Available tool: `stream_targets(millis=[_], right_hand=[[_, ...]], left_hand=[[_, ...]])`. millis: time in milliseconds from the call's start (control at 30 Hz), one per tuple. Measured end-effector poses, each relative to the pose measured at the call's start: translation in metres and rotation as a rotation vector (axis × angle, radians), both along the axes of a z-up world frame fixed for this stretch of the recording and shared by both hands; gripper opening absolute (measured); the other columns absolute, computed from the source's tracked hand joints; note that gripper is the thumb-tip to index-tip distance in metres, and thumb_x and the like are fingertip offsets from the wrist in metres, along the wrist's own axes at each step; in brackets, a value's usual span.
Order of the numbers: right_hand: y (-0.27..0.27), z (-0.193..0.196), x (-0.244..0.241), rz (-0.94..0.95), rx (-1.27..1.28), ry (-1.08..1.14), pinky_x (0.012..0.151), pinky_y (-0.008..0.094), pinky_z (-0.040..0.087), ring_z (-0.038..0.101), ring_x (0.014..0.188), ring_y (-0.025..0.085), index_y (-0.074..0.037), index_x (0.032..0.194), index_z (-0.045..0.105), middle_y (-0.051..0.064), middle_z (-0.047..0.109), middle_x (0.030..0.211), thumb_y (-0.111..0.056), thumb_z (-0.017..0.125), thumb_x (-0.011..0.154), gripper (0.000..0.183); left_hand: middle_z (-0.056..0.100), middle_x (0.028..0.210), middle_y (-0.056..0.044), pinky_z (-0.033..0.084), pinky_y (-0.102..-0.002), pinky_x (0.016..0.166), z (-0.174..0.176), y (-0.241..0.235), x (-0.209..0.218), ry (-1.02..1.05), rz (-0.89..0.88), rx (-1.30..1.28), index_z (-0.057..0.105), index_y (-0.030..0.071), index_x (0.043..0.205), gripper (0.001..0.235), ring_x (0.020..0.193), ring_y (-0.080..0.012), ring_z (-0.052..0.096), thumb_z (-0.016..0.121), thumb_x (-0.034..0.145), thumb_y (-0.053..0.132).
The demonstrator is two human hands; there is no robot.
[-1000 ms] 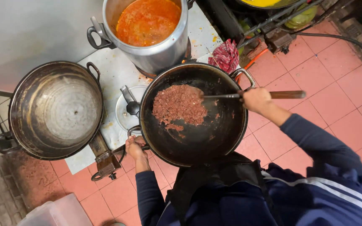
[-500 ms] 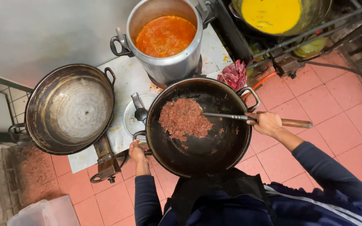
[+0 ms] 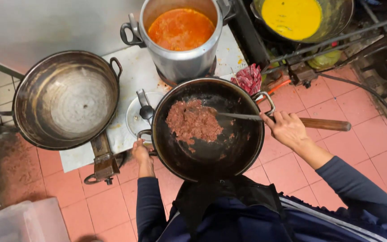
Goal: The recorder stirs various sauces in large woks, washes a blender jar in a sink, and transfers ingredients between pots in a large kitchen.
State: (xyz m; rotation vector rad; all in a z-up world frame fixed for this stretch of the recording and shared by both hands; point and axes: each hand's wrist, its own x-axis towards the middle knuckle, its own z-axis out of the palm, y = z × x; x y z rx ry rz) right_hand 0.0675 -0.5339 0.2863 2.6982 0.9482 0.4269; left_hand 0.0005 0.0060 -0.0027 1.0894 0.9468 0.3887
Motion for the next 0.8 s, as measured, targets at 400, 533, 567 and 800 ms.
stream_targets(millis=[400, 533, 567, 800], right_hand=[[0.002, 0.031, 0.03, -0.392, -0.398, 0.464, 0.071, 0.042, 0.059, 0.076, 0.082, 0.029, -0.015, 0.12, 0.073, 0.011, 0.077, 0.091, -0.023, 0.048, 0.107, 0.029], [0.012, -0.046, 0.04, -0.587, -0.263, 0.751, 0.078, 0.047, 0.06, 0.076, 0.093, 0.031, -0.027, 0.119, 0.073, 0.01, 0.077, 0.099, -0.039, 0.06, 0.096, 0.029], [0.015, -0.076, 0.045, -0.608, -0.149, 0.778, 0.078, 0.048, 0.06, 0.075, 0.093, 0.033, -0.032, 0.126, 0.07, 0.011, 0.077, 0.098, -0.04, 0.06, 0.096, 0.033], [0.014, -0.114, 0.032, -0.604, 0.126, 0.826, 0.081, 0.047, 0.058, 0.073, 0.099, 0.032, -0.042, 0.137, 0.064, 0.011, 0.077, 0.106, -0.052, 0.062, 0.092, 0.046]], left_hand=[[0.056, 0.068, 0.004, 0.035, -0.027, 0.04, 0.002, -0.002, 0.0, -0.103, 0.035, -0.045, 0.06, 0.008, 0.092, 0.019, 0.044, -0.0061, 0.037, 0.058, 0.105, 0.021], [0.053, 0.07, 0.0, 0.035, -0.026, 0.041, 0.002, -0.007, -0.004, -0.031, 0.038, 0.026, 0.061, 0.006, 0.094, 0.023, 0.044, -0.0079, 0.04, 0.057, 0.108, 0.023], [0.045, 0.065, -0.004, 0.035, -0.026, 0.042, -0.001, -0.006, -0.001, -0.01, 0.014, 0.071, 0.062, 0.005, 0.094, 0.027, 0.044, -0.0091, 0.039, 0.057, 0.111, 0.025], [0.049, 0.062, 0.001, 0.038, -0.026, 0.042, 0.006, -0.002, -0.001, -0.06, -0.017, 0.034, 0.062, 0.005, 0.093, 0.022, 0.045, -0.0078, 0.044, 0.056, 0.108, 0.021]])
